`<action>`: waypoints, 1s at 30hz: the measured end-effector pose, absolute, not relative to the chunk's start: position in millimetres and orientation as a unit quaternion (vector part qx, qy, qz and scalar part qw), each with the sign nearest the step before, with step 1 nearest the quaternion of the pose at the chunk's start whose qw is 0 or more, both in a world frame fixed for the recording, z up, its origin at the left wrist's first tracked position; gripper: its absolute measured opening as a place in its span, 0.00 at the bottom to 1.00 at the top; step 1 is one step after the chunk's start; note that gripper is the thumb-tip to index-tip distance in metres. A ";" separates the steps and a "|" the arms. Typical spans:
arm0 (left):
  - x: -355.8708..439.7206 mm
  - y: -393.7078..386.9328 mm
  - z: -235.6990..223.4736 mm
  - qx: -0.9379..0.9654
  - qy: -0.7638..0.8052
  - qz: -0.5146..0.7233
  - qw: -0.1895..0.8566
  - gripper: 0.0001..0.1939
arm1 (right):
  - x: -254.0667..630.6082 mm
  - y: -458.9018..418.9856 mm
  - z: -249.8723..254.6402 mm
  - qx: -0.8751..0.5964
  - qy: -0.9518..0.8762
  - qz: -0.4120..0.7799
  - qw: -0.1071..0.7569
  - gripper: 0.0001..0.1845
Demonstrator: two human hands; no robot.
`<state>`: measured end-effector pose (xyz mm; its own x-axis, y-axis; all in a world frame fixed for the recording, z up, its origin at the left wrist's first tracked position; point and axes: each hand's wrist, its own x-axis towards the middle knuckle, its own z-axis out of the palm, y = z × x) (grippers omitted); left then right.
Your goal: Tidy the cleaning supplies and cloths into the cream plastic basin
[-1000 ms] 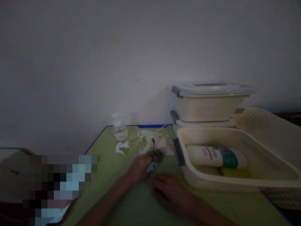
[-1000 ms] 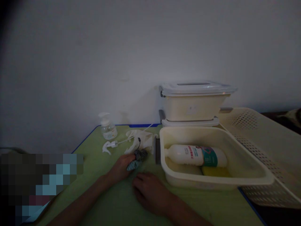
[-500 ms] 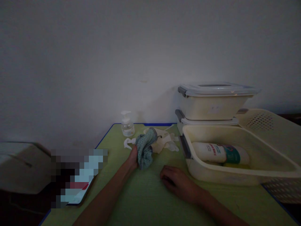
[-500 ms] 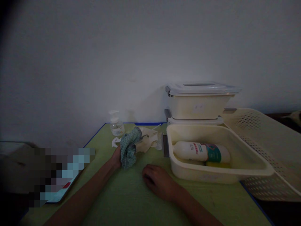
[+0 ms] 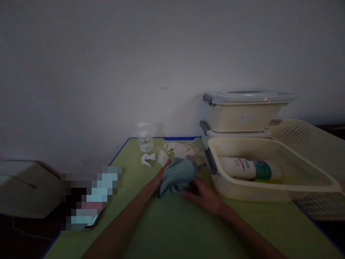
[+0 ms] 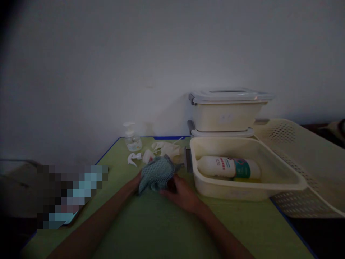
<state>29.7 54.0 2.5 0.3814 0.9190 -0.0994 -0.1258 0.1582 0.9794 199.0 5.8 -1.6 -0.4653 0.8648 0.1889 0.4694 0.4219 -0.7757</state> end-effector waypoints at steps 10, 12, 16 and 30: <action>27.6 53.4 -6.7 0.624 0.411 0.457 0.483 0.08 | 197.1 5.4 -2.4 -0.443 -0.808 0.274 0.275 0.11; 24.4 48.1 -8.3 0.628 0.423 0.462 0.462 0.04 | 196.9 4.7 -1.4 -0.447 -0.818 0.260 0.252 0.09; 17.3 38.5 -10.6 0.633 0.425 0.465 0.451 0.06 | 195.6 1.5 2.1 -0.449 -0.842 0.221 0.201 0.08; 2.8 24.6 -0.1 0.654 0.370 0.344 0.563 0.26 | 192.1 -10.3 9.4 -0.341 -0.908 0.122 0.209 0.15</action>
